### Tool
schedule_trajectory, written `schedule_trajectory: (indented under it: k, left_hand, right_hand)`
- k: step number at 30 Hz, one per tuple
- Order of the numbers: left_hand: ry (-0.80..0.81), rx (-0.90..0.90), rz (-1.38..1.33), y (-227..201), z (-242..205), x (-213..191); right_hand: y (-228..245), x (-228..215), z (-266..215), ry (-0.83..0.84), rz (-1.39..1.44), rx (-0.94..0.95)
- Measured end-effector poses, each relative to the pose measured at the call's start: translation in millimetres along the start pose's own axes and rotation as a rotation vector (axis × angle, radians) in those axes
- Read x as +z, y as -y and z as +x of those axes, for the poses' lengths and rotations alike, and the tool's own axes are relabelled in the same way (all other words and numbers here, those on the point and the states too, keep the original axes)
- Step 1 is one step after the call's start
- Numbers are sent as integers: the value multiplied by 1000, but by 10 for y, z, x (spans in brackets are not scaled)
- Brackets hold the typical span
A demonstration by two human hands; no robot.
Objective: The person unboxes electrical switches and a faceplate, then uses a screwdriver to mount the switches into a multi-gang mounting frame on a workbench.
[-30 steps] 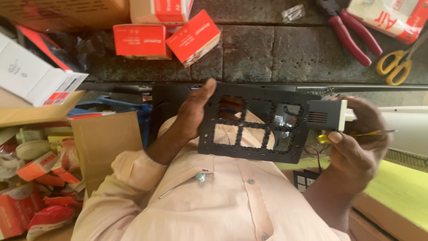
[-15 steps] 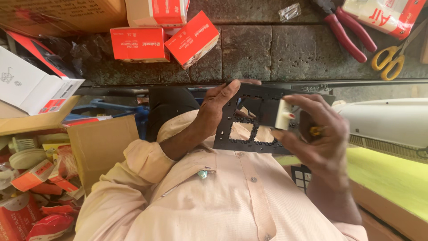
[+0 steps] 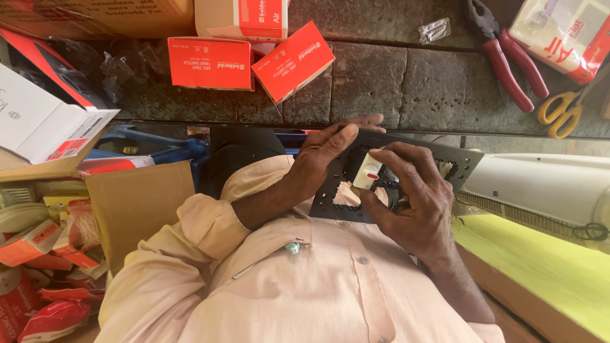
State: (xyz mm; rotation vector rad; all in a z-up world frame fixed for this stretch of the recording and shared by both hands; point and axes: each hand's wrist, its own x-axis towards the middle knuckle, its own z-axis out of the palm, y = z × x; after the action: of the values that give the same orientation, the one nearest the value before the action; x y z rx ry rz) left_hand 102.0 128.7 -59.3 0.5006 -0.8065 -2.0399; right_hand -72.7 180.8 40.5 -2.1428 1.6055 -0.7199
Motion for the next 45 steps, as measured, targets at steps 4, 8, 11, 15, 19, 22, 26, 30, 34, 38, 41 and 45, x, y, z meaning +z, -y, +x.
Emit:
schedule_trajectory:
  k: [4,8,11,15,19,22,26,30,34,38,41,45]
  left_hand:
    - [0,-1,-11,27,8,-21]
    - [-2,9,19,49,-2,-37]
    - [8,54,103,62,18,-56]
    - [19,67,162,48,-6,-60]
    - [31,91,157,56,-18,-38]
    - [33,84,129,71,-28,-33]
    - [4,44,107,98,-63,-25]
    - [-13,45,137,142,-75,-42]
    - [-13,52,152,161,-102,-47]
    - [13,90,212,87,-122,-6]
    - [45,171,432,-3,-135,35]
    - [44,208,590,-110,-165,117]
  right_hand:
    - [-21,55,44,39,-3,-3]
    - [-29,88,57,69,-22,44]
    - [-40,112,77,53,-17,9]
    - [-46,107,107,81,-16,22]
    - [-40,88,104,100,-47,8]
    - [-46,96,83,110,-32,17]
    - [-64,117,56,126,15,63]
    - [-81,123,22,120,-26,1]
    - [-147,89,-14,115,-17,-17]
    - [-281,-55,10,104,-73,36]
    - [-263,-184,25,97,-65,16]
    - [-199,-270,114,156,-111,55]
